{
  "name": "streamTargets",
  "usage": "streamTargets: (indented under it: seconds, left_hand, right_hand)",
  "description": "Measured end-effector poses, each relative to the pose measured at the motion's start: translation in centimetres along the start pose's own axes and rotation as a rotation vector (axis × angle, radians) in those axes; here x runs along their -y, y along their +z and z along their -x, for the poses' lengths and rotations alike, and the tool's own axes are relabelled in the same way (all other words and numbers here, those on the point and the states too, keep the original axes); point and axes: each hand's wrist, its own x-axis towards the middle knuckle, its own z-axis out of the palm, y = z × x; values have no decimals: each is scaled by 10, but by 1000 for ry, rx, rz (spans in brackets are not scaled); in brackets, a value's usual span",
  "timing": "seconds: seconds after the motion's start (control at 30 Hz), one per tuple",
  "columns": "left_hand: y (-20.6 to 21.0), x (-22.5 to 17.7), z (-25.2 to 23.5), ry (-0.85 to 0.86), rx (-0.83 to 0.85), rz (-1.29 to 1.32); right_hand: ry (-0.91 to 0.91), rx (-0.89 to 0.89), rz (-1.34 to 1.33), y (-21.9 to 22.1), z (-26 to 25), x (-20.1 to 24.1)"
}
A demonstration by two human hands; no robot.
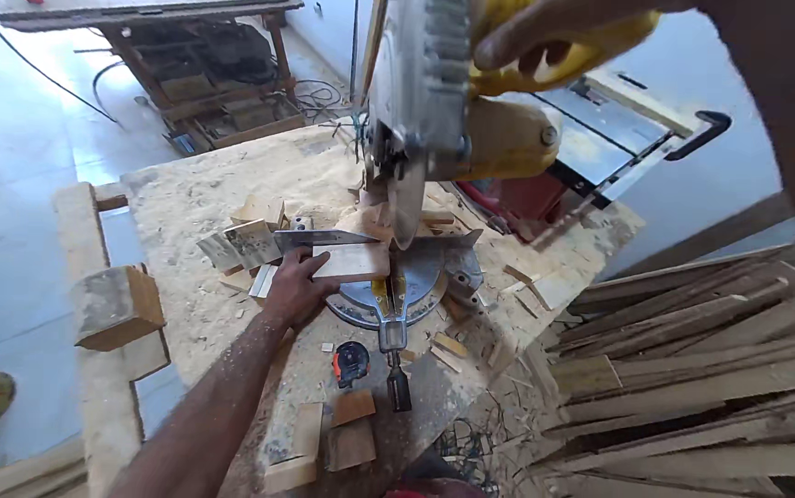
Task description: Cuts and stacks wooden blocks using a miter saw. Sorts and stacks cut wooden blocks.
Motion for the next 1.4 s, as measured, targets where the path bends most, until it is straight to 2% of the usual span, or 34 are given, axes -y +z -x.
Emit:
streamTargets:
  seconds: [0.07, 0.1, 0.23, 0.33, 0.47, 0.7, 0.97, 1.1, 1.2, 1.33, 1.4]
  left_hand:
    - [6, 3, 4, 14, -50, 2]
    - [9, 5, 6, 17, -68, -20]
    - [16, 5, 11, 33, -117, -83]
    - [16, 6, 8, 52, -104, -111]
    - [15, 5, 6, 35, -50, -148]
    - [15, 1, 6, 0, -18, -180]
    - [20, 3, 4, 1, -38, -159]
    - [12, 6, 11, 10, -38, -133]
    - [7, -9, 15, 4, -6, -92]
    - [17, 1, 9, 50, -32, -71]
    - [18, 3, 9, 41, -27, -74]
  right_hand:
    - [89, 159, 64, 10, 12, 18]
    - [78, 191, 146, 19, 20, 22]
    - [70, 78, 443, 66, 63, 28]
    - [134, 27, 442, 95, 83, 29]
    - [168, 3, 465, 112, 95, 29]
    - [121, -92, 505, 145, 114, 23]
    - [-62, -377, 525, 196, 137, 10]
    - [-84, -447, 498, 217, 140, 10]
    - [-53, -523, 463, 232, 146, 9]
    - [-54, -455, 390, 263, 157, 0]
    - [-65, -346, 347, 258, 157, -2]
